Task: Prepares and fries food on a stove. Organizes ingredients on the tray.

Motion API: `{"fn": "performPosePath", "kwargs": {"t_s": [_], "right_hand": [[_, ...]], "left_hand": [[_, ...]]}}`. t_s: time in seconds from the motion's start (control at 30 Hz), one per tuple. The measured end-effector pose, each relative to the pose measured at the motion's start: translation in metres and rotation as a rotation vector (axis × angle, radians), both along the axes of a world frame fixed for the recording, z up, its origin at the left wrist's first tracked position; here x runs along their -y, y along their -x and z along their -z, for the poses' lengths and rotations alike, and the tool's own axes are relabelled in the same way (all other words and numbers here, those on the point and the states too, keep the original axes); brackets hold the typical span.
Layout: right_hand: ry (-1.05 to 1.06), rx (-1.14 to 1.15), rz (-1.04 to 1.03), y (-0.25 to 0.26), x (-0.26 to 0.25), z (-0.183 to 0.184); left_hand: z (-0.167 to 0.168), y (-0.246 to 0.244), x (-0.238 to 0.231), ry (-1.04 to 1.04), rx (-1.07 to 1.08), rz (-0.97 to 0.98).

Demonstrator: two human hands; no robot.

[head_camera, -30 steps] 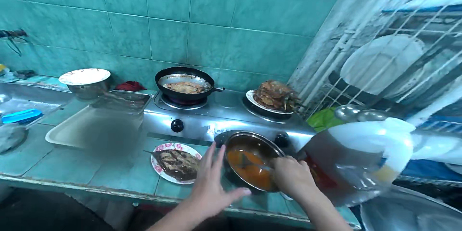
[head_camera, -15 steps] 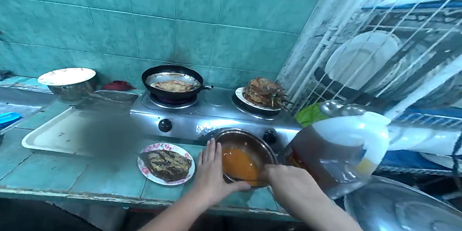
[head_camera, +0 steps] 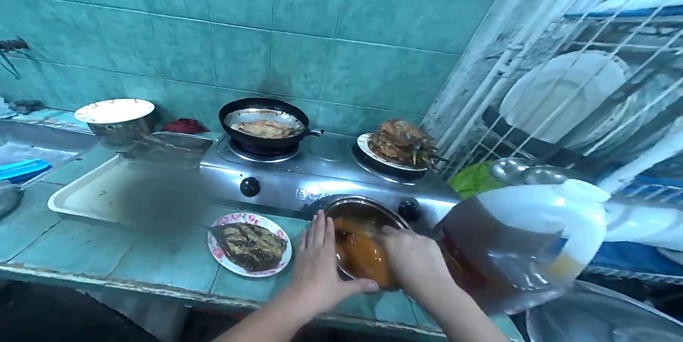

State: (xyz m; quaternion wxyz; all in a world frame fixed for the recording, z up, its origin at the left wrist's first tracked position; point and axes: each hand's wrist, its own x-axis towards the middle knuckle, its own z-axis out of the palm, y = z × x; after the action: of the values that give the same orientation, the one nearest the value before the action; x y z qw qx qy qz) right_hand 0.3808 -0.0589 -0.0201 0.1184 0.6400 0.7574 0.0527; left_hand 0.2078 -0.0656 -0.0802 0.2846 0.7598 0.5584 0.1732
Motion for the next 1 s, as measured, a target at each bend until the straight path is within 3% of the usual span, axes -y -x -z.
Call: {"fn": "performPosePath", "kwargs": {"t_s": [0.13,0.3,0.5,0.7,0.9,1.0], "right_hand": [[0.140,0.025,-0.076,0.007,0.025,-0.018],[0.251,0.185,0.074,-0.004,0.045,-0.054],[0.082,0.206,0.236,-0.018,0.012,-0.030],[0.044,-0.007,0.109,0.001,-0.001,-0.003],[0.332,0.070,0.042,0.010,0.033,-0.046],[0.316,0.177,0.129,0.001,0.044,-0.059]], "left_hand": [[-0.001,-0.001,0.000,-0.002,0.004,-0.009],[-0.001,-0.002,0.002,-0.003,0.012,-0.012],[-0.002,-0.003,0.001,0.002,0.007,-0.015],[0.000,-0.003,0.001,0.003,0.003,-0.013],[-0.001,-0.003,0.002,0.012,0.010,-0.010],[-0.001,-0.002,0.002,0.001,0.010,-0.009]]}}
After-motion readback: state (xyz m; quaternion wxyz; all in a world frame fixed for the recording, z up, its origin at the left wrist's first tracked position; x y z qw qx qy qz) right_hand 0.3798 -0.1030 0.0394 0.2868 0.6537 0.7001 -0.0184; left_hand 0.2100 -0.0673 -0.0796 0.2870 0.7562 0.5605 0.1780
